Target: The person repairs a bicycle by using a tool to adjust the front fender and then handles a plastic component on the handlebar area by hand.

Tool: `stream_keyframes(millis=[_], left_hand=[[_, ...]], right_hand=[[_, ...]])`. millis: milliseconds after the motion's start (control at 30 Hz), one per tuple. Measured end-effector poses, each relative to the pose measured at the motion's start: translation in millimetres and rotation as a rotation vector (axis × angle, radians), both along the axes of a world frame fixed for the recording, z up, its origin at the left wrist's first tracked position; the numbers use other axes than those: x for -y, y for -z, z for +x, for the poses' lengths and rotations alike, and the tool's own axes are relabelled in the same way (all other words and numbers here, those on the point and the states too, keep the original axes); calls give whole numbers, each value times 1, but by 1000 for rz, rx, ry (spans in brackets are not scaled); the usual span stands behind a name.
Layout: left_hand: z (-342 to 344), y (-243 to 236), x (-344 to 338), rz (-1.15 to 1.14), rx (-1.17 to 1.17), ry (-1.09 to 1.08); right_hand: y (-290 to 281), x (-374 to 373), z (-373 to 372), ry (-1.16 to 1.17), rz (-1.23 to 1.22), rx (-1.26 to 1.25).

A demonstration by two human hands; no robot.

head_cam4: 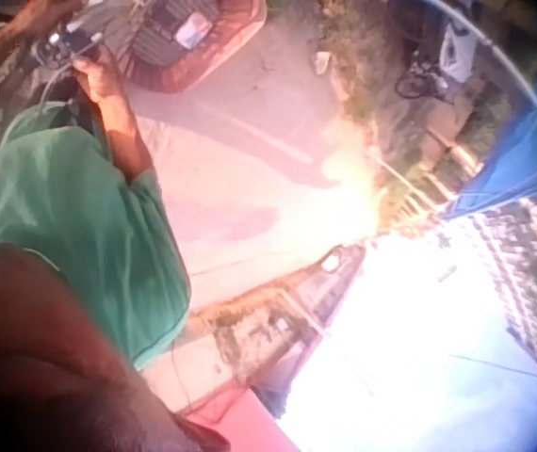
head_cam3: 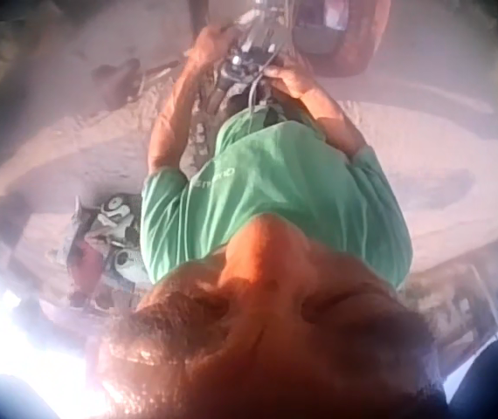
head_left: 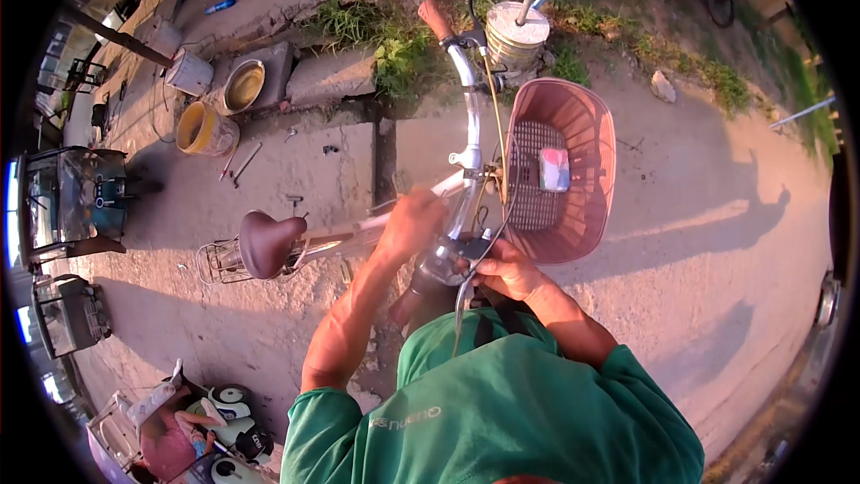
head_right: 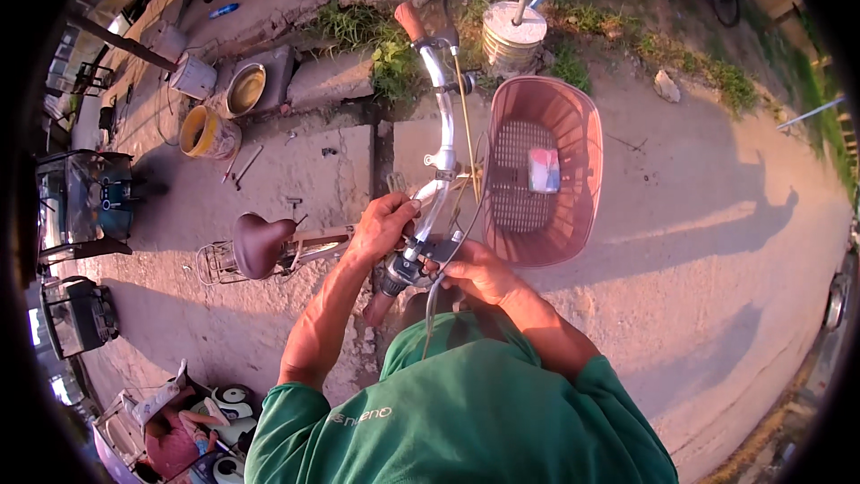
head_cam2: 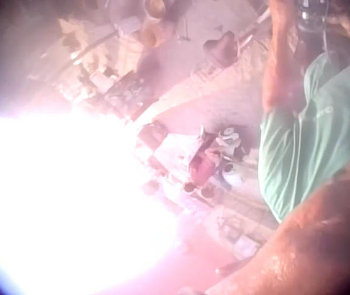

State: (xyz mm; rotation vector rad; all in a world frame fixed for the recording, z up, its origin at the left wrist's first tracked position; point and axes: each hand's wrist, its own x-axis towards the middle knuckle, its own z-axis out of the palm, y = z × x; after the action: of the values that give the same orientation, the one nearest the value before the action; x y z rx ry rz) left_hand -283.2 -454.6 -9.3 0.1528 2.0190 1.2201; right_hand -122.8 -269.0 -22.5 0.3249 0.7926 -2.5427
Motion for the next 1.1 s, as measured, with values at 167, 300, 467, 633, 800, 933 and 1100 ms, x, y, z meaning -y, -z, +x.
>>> stream_keyframes(millis=[167,300,467,633,800,933,1100], left_hand=[[13,12,3,244,528,-383],[25,6,-5,238,778,-567],[25,16,8,431,505,-514],[5,-34,-12,212,212,-265],[0,1,6,328,565,-419],[14,-53,-12,-32,-401,-12],[-2,-47,-8,-37,-268,-22]], right_hand=[[-5,-8,-2,-14,228,-31],[-13,-16,-3,-53,305,-43],[-17,-14,-7,-65,298,-2],[12,-4,-7,-37,174,105],[-4,-5,-11,-49,76,86],[16,0,-15,-7,-123,66],[18,6,-8,65,-24,78]])
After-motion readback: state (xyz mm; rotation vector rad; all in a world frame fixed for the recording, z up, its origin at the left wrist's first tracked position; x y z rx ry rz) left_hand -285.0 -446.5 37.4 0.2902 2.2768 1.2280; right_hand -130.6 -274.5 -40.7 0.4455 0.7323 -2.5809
